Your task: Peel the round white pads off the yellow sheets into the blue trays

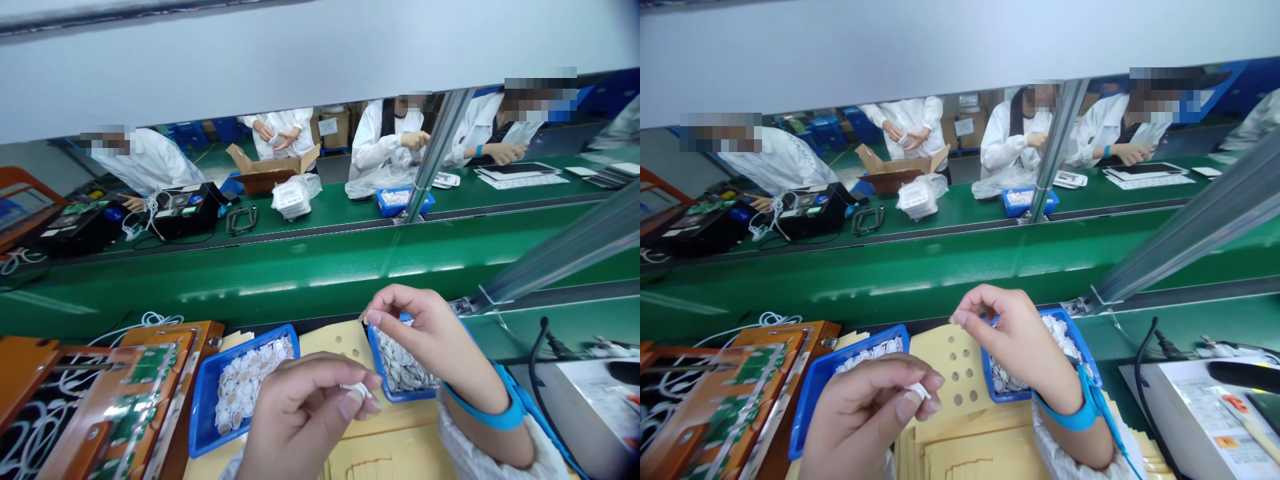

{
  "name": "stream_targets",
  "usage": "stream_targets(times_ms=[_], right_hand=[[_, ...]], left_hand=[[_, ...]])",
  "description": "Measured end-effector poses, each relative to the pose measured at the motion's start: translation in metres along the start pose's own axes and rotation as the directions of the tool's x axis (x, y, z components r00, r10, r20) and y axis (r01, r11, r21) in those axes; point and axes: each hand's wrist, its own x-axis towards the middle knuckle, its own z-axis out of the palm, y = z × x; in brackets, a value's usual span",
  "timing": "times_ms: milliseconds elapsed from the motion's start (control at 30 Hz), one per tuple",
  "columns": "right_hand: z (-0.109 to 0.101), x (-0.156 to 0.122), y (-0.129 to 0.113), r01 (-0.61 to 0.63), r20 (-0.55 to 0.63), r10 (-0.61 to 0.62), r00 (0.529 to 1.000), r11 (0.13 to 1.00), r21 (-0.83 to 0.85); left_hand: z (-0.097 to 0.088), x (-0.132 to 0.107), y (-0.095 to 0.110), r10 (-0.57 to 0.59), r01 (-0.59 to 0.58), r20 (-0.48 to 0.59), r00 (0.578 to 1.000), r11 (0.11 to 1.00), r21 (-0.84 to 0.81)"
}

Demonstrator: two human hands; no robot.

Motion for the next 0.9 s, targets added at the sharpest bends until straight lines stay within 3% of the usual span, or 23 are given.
stream_targets(times_ms=[167,300,900], right_hand=[[0.0003,0.0005,-0.0003,0.005,-0.001,-0.005,1.0,1.0,-0.004],[0.0007,0.0002,0.0,0.008,-0.004,-0.008,1.0,1.0,-0.005],[0.0005,0.0001,0.0016,0.001,0.009,-0.001,1.0,1.0,0.002]], left_hand=[[0.0025,0.0017,0.0014,-0.006,0.01,-0.045,0.999,0.994,0.106],[0.0061,0.0018,0.0011,0.007,-0.005,-0.076,0.997,0.999,0.035],[0.0007,0.0062,-0.0019,0.043,-0.043,-0.015,0.999,0.999,0.033]])
